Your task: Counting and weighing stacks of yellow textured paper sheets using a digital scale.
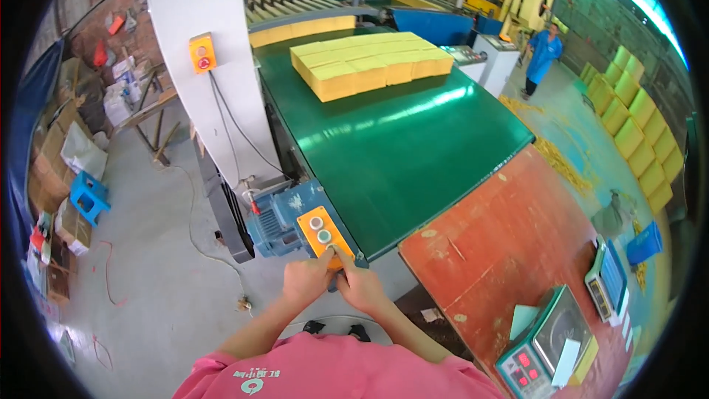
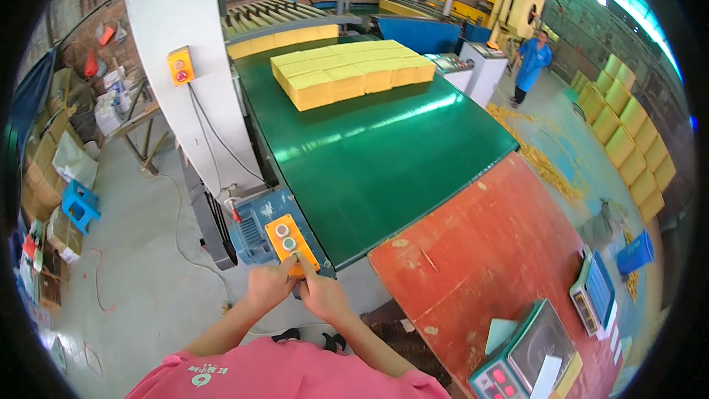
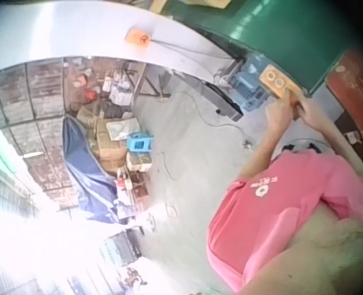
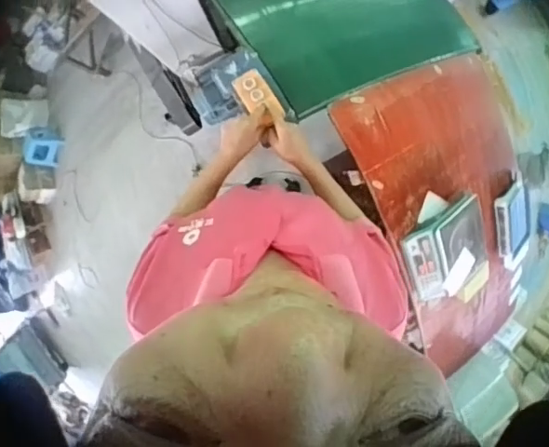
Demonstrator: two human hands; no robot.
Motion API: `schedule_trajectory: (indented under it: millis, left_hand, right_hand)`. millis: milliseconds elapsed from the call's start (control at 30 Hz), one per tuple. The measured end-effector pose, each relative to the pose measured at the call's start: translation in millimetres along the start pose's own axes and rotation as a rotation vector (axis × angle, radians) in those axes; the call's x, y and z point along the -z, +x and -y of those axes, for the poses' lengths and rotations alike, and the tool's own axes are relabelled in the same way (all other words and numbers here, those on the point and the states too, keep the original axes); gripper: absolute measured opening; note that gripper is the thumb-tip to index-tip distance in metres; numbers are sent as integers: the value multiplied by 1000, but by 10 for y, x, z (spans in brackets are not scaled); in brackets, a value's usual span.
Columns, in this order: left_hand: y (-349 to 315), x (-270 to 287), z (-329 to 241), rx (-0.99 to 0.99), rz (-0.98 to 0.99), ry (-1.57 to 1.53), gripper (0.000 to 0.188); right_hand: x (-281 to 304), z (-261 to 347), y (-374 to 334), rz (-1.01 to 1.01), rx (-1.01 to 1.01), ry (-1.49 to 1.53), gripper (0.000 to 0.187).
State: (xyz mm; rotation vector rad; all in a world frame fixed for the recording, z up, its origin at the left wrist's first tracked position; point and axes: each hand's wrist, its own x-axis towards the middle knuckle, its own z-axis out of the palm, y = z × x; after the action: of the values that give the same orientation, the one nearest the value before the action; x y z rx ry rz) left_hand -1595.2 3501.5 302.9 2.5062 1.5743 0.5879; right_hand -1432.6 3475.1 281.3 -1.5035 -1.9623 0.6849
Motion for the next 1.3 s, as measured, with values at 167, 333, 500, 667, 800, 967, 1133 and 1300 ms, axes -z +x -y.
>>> schedule_trajectory:
  millis: [167, 333, 500, 667, 800, 967, 1133, 1300]
  left_hand:
    - [65, 43, 120, -165, -31, -15, 42]
    - [142, 74, 219, -285, -41, -78, 38]
    - [185, 93, 299, -343, 42, -41, 34]
    - [208, 85, 356, -372, 38, -71, 26]
    - [223, 81, 395, -384, 35, -111, 23]
    - [233, 76, 415, -402, 52, -124, 23]
    - [247, 78, 424, -407, 35, -122, 21]
    - [252, 88, 417, -406, 39, -126, 22]
  right_hand:
    - [-81, 104, -6, -72, -70, 0, 65]
    - [-174, 190, -19, -93, -178, 45, 65]
    - [-243, 271, -24, -155, -209, 56, 65]
    - [-255, 331, -20, -190, -253, 56, 64]
    - [-290, 358, -9, -191, -300, 70, 64]
    - [-338, 358, -26, -234, -296, 37, 65]
    - [-344, 363, -24, -236, -300, 55, 64]
    - [-334, 369, -30, -223, -315, 61, 64]
